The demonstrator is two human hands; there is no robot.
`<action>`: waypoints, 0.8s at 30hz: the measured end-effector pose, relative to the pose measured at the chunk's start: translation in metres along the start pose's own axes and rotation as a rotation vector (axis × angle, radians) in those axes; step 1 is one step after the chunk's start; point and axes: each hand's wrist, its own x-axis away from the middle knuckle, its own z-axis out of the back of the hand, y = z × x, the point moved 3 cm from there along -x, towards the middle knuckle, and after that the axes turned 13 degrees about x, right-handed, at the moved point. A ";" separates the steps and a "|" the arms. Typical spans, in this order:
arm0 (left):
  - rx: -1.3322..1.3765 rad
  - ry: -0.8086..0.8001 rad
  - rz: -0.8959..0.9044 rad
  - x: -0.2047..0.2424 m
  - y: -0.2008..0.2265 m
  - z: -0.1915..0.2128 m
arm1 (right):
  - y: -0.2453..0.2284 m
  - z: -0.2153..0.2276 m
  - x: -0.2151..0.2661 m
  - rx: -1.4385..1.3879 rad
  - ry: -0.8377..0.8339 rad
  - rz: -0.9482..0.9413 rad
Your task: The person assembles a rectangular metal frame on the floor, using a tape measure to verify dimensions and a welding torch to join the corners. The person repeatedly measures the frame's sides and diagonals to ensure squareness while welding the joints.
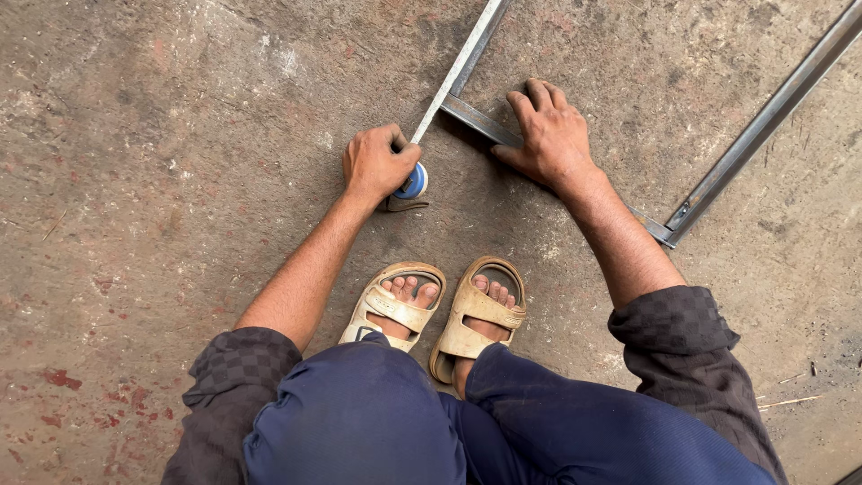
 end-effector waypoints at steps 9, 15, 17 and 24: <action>0.001 -0.007 -0.007 -0.002 -0.004 -0.003 | 0.001 -0.004 0.001 -0.003 0.002 -0.003; -0.006 -0.008 0.002 -0.001 -0.005 -0.003 | 0.002 -0.005 0.001 0.002 0.001 -0.005; -0.007 -0.008 0.005 -0.002 -0.005 -0.002 | 0.002 -0.006 0.001 0.011 0.007 -0.003; -0.008 -0.002 0.008 -0.002 -0.005 -0.002 | 0.001 -0.003 0.002 0.004 0.019 0.001</action>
